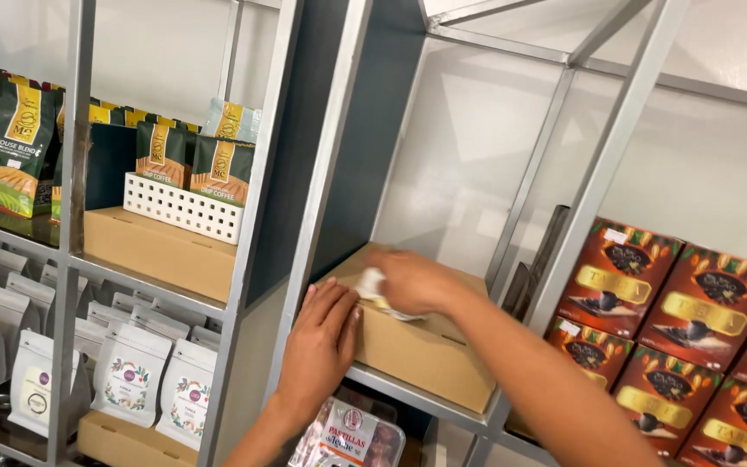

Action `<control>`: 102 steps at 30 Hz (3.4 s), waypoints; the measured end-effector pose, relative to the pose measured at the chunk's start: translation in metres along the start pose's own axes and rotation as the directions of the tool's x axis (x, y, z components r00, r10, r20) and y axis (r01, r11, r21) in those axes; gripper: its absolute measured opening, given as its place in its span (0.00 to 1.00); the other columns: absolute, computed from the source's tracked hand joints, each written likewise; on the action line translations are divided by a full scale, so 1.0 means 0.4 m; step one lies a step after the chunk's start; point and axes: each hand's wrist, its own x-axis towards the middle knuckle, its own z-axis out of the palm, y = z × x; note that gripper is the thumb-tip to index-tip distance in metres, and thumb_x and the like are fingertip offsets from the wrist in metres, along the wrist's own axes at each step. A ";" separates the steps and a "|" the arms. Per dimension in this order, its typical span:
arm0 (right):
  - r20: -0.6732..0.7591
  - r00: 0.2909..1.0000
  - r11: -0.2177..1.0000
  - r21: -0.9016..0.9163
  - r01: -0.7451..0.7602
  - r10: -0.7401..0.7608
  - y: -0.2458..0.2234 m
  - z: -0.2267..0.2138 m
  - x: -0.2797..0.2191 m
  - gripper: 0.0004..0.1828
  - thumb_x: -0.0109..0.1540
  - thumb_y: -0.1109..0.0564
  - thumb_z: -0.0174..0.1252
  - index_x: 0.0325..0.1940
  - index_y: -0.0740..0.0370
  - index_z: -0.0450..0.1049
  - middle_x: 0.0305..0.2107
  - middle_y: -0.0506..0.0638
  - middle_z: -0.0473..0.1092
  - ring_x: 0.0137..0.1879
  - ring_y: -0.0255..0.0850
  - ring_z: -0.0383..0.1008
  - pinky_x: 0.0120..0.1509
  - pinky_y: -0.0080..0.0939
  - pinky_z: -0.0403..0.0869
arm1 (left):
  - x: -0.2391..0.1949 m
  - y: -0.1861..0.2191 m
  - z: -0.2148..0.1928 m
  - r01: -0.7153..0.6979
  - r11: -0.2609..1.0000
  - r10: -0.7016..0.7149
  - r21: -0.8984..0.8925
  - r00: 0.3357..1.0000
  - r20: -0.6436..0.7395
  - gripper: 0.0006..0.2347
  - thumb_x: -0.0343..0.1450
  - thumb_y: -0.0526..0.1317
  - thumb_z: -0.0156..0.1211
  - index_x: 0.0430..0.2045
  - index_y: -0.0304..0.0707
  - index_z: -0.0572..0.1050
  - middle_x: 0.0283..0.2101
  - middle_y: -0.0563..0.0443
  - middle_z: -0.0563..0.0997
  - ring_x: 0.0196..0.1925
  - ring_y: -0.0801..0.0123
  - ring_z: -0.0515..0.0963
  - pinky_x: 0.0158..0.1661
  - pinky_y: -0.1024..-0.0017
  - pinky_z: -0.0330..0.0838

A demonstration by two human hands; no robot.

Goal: The person takes packaged food items from a pink and white basket, wipes them with a cloth, and places them onto metal shelves. The person handles bags of coffee and boxes of chocolate, arranging them on the shelves.

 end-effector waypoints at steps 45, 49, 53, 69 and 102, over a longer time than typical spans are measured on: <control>-0.135 0.835 0.486 0.759 0.433 -0.533 -0.324 0.773 -0.479 0.26 0.64 0.60 0.57 0.67 0.62 0.65 0.63 0.64 0.62 0.62 0.61 0.69 0.64 0.54 0.71 | -0.844 0.075 -0.368 0.561 0.372 -0.580 -0.739 0.762 0.286 0.14 0.78 0.38 0.65 0.50 0.22 0.75 0.52 0.33 0.79 0.53 0.46 0.79 0.66 0.50 0.73; -0.289 0.866 0.394 0.800 0.452 -0.407 -0.361 0.905 -0.545 0.23 0.63 0.63 0.55 0.63 0.63 0.69 0.59 0.61 0.67 0.62 0.59 0.72 0.66 0.52 0.73 | -0.981 0.086 -0.388 0.363 -0.519 -0.853 -0.774 -0.163 0.496 0.20 0.73 0.50 0.52 0.57 0.41 0.71 0.55 0.46 0.80 0.52 0.57 0.81 0.49 0.56 0.77; -0.165 0.846 0.390 0.832 0.395 -0.507 -0.354 0.951 -0.598 0.22 0.63 0.63 0.55 0.62 0.62 0.69 0.57 0.62 0.66 0.60 0.61 0.71 0.63 0.53 0.72 | -0.999 0.120 -0.399 0.434 -0.535 -0.819 -0.725 -0.058 0.570 0.18 0.73 0.46 0.50 0.54 0.40 0.72 0.52 0.43 0.81 0.51 0.53 0.82 0.51 0.55 0.78; -0.184 0.972 0.729 0.685 0.021 0.145 -0.105 1.041 -0.537 0.34 0.59 0.71 0.58 0.69 0.59 0.67 0.67 0.65 0.55 0.69 0.63 0.60 0.70 0.54 0.66 | -0.952 0.163 -0.324 0.643 -0.690 -0.622 -0.333 -0.291 0.727 0.24 0.74 0.51 0.48 0.65 0.45 0.67 0.63 0.49 0.75 0.60 0.58 0.76 0.57 0.58 0.71; -0.118 0.948 0.377 0.897 0.230 -0.296 -0.058 0.708 -0.560 0.26 0.69 0.56 0.55 0.72 0.57 0.65 0.72 0.56 0.58 0.79 0.50 0.56 0.77 0.47 0.58 | -0.530 0.206 -0.187 0.749 -0.520 -0.599 -0.411 0.023 0.800 0.30 0.59 0.22 0.50 0.59 0.42 0.71 0.54 0.46 0.81 0.52 0.57 0.81 0.48 0.63 0.77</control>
